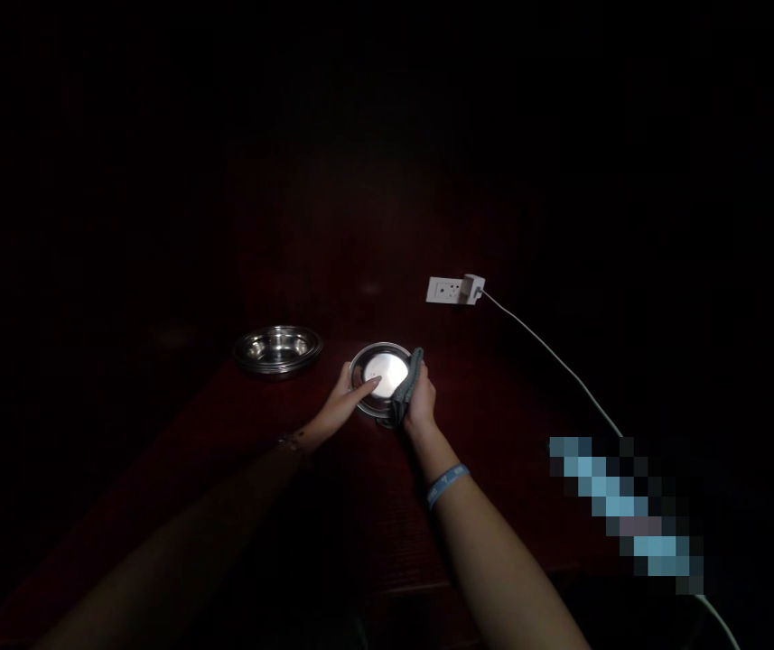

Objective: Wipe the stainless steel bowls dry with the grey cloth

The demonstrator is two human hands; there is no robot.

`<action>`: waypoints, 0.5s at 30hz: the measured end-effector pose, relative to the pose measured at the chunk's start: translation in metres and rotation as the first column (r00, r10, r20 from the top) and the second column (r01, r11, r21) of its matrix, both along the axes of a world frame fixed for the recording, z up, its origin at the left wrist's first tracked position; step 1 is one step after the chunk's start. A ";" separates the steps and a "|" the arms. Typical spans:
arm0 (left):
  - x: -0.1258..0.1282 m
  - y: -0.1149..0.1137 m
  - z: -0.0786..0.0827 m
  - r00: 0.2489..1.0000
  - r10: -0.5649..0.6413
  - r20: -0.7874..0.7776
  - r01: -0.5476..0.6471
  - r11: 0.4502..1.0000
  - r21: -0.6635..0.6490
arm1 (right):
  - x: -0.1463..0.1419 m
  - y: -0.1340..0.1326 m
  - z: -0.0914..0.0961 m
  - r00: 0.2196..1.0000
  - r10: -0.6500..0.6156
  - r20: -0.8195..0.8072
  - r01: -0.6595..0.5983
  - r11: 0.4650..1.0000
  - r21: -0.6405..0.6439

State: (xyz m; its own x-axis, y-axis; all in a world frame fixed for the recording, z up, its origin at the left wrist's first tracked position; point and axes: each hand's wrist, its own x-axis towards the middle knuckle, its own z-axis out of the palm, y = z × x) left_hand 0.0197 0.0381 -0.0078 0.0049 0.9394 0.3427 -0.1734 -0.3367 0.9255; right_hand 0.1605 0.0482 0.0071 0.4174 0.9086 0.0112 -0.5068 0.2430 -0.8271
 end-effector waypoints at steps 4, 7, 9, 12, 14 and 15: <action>-0.003 0.001 -0.002 1.000 0.011 -0.015 -0.011 1.000 0.001 | -0.002 -0.003 0.005 0.999 0.018 -0.049 -0.023 0.996 -0.084; -0.004 0.001 -0.001 0.999 0.030 -0.026 -0.030 1.000 -0.008 | -0.003 -0.005 0.008 0.998 0.009 -0.059 -0.015 0.995 -0.100; -0.004 0.000 0.001 0.999 0.042 -0.018 -0.042 0.999 -0.011 | -0.004 -0.005 0.010 0.998 0.005 -0.067 -0.011 0.995 -0.095; -0.004 -0.001 0.005 0.998 0.054 0.017 -0.054 0.999 -0.004 | -0.006 -0.007 0.011 0.998 0.026 -0.060 -0.031 0.996 -0.085; -0.007 -0.001 0.009 0.997 0.064 0.036 -0.063 0.998 -0.009 | -0.007 -0.008 0.011 0.997 0.066 -0.026 -0.069 0.990 -0.119; -0.009 -0.001 0.010 0.997 0.067 0.042 -0.067 0.998 -0.017 | -0.007 -0.009 0.011 0.996 0.095 -0.001 -0.094 0.985 -0.144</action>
